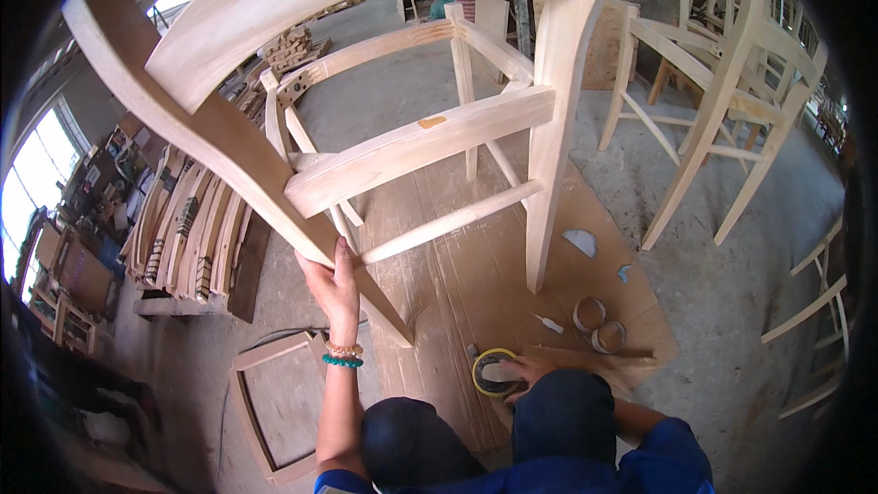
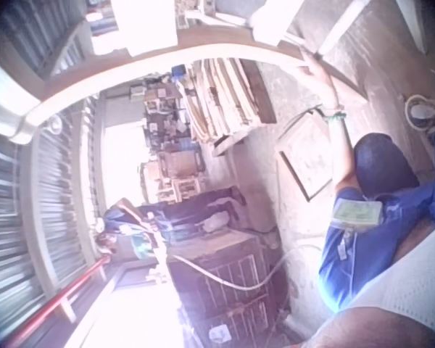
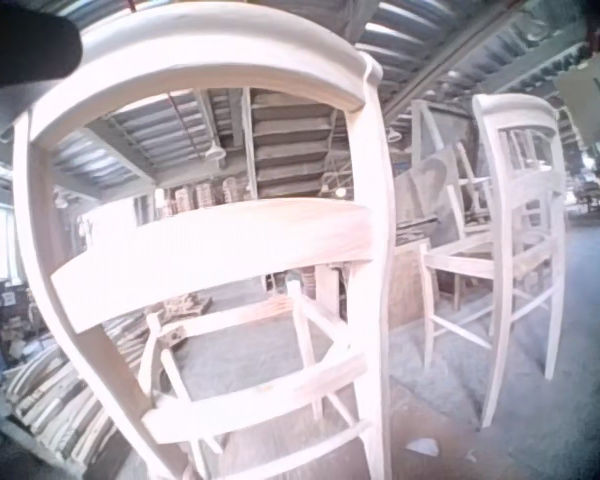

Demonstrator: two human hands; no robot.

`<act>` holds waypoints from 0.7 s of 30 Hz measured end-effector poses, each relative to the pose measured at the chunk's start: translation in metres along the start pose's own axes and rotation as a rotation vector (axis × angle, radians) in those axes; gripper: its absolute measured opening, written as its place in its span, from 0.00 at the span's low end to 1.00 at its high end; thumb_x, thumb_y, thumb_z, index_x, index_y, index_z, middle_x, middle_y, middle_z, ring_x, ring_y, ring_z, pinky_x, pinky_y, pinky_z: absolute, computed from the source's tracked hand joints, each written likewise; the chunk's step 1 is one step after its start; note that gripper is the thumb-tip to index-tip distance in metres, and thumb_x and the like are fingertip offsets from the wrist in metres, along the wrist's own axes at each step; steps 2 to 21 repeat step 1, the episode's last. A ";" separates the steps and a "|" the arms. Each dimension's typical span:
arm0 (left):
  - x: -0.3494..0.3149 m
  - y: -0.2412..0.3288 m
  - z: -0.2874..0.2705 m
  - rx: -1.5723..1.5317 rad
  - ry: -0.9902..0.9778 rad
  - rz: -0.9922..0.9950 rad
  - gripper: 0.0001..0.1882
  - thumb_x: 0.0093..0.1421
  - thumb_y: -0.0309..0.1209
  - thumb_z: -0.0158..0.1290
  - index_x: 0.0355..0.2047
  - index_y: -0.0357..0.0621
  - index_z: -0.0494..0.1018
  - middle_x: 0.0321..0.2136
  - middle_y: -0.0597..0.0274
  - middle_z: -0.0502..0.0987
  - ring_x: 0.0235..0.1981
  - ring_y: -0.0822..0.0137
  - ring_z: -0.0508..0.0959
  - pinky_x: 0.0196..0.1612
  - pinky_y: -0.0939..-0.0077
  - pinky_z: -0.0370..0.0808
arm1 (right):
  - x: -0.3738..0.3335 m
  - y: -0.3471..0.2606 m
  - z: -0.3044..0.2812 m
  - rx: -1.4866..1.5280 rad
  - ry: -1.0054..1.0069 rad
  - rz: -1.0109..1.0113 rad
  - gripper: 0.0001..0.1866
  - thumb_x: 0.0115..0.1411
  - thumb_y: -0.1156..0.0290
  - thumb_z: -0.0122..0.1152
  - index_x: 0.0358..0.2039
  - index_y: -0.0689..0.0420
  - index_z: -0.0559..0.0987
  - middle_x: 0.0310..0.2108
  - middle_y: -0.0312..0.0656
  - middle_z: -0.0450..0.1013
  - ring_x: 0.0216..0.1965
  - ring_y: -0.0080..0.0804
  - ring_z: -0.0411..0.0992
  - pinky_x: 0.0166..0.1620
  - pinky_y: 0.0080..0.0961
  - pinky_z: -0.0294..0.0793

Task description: The person applies glue to joints on a wooden chair frame and smooths the surface with an orbital sander. The person repeats this process on multiple joints, repositioning the chair as needed.

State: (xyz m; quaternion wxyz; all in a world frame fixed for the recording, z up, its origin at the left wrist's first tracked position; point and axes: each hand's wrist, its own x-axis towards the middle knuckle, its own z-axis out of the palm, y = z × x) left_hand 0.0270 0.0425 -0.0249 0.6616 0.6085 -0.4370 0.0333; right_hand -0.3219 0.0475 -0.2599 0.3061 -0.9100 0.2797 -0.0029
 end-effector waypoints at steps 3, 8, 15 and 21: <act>0.002 -0.002 -0.004 0.024 0.002 -0.011 0.29 0.60 0.35 0.56 0.55 0.36 0.58 0.46 0.48 0.69 0.48 0.64 0.69 0.52 0.70 0.64 | 0.002 -0.003 0.003 0.002 -0.011 -0.015 0.48 0.51 0.54 0.67 0.67 0.47 0.49 0.56 0.54 0.63 0.54 0.54 0.64 0.59 0.42 0.61; 0.002 -0.002 -0.004 0.024 0.002 -0.011 0.29 0.60 0.35 0.56 0.55 0.36 0.58 0.46 0.48 0.69 0.48 0.64 0.69 0.52 0.70 0.64 | 0.002 -0.003 0.003 0.002 -0.011 -0.015 0.48 0.51 0.54 0.67 0.67 0.47 0.49 0.56 0.54 0.63 0.54 0.54 0.64 0.59 0.42 0.61; 0.002 -0.002 -0.004 0.024 0.002 -0.011 0.29 0.60 0.35 0.56 0.55 0.36 0.58 0.46 0.48 0.69 0.48 0.64 0.69 0.52 0.70 0.64 | 0.002 -0.003 0.003 0.002 -0.011 -0.015 0.48 0.51 0.54 0.67 0.67 0.47 0.49 0.56 0.54 0.63 0.54 0.54 0.64 0.59 0.42 0.61; 0.002 -0.002 -0.004 0.024 0.002 -0.011 0.29 0.60 0.35 0.56 0.55 0.36 0.58 0.46 0.48 0.69 0.48 0.64 0.69 0.52 0.70 0.64 | 0.002 -0.003 0.003 0.002 -0.011 -0.015 0.48 0.51 0.54 0.67 0.67 0.47 0.49 0.56 0.54 0.63 0.54 0.54 0.64 0.59 0.42 0.61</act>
